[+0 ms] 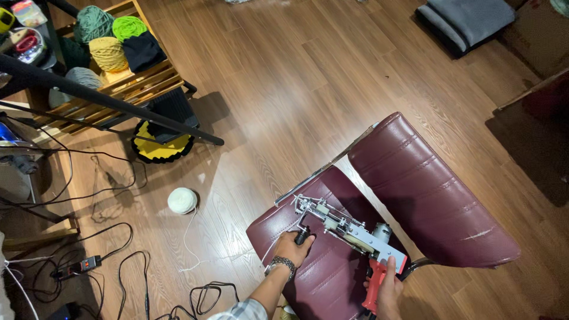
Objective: The person uses a handheld tufting gun to apply yarn to a large canvas featuring a stylized lion design. They then switch to a small metal tool to manually adjust and refine the yarn loops on the surface.
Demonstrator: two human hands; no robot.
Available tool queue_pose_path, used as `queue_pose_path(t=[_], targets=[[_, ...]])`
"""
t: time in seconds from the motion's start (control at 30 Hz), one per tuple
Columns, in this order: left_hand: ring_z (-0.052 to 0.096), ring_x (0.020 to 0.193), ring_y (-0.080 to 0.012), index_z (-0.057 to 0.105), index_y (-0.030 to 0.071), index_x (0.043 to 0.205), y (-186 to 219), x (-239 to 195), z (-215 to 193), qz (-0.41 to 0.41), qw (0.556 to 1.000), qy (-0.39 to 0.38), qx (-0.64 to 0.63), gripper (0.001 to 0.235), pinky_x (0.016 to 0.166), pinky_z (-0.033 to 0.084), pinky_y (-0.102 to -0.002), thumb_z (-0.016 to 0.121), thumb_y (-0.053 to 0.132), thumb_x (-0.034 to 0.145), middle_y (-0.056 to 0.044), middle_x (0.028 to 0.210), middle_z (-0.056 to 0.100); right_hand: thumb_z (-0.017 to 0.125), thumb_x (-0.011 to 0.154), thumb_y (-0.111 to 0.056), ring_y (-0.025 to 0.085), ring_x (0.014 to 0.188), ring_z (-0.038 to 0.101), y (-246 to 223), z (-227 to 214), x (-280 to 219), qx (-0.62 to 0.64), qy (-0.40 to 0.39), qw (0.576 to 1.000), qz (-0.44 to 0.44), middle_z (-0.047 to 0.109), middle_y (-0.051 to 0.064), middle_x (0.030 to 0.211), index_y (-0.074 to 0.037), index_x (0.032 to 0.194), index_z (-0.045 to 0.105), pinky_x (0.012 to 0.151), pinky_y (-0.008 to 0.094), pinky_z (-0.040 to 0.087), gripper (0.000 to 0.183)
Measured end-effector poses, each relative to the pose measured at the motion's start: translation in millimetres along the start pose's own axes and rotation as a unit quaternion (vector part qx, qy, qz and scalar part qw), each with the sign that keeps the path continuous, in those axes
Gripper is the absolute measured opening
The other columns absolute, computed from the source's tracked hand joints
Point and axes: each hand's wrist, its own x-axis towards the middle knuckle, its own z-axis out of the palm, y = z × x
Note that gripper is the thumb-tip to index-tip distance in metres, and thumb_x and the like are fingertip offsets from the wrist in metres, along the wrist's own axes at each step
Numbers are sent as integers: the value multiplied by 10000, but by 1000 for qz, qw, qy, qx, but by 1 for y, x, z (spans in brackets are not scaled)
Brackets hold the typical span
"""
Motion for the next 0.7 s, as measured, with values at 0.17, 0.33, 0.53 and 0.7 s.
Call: queue_pose_path(t=[0.17, 0.33, 0.53, 0.7], targets=[[743, 799, -318, 767, 71, 903, 7, 1, -3, -39, 999, -23, -5, 450, 803, 570, -413, 753, 513, 827, -169, 801, 749, 505, 975, -677, 281, 723, 673, 3, -1, 6, -44, 3, 999, -21, 710, 211, 944, 83, 1194, 683, 635, 400, 557, 811], [717, 899, -319, 756, 85, 1009, -12, 7, 2, 6, 999, 1, 32, 442, 848, 551, -415, 819, 463, 789, -167, 936, 748, 552, 963, -630, 222, 941, 689, 14, -3, 13, -105, -5, 983, -148, 719, 171, 1071, 86, 1234, 644, 778, 335, 550, 772], [754, 932, -278, 696, 76, 1140, -34, 1, -17, -30, 998, -53, -14, 512, 871, 594, -391, 867, 346, 740, -137, 1028, 761, 608, 936, -638, 351, 983, 706, 1, -8, -10, -262, 31, 955, -134, 757, 257, 1048, 42, 1292, 664, 866, 448, 513, 769], [645, 1075, -259, 642, 98, 1278, -60, -2, -43, 21, 999, -23, -17, 646, 933, 516, -367, 945, 314, 750, -117, 1178, 689, 685, 834, -657, 345, 992, 747, -24, -1, -36, -304, 90, 928, -195, 770, 242, 1059, 38, 1236, 713, 894, 460, 553, 803]])
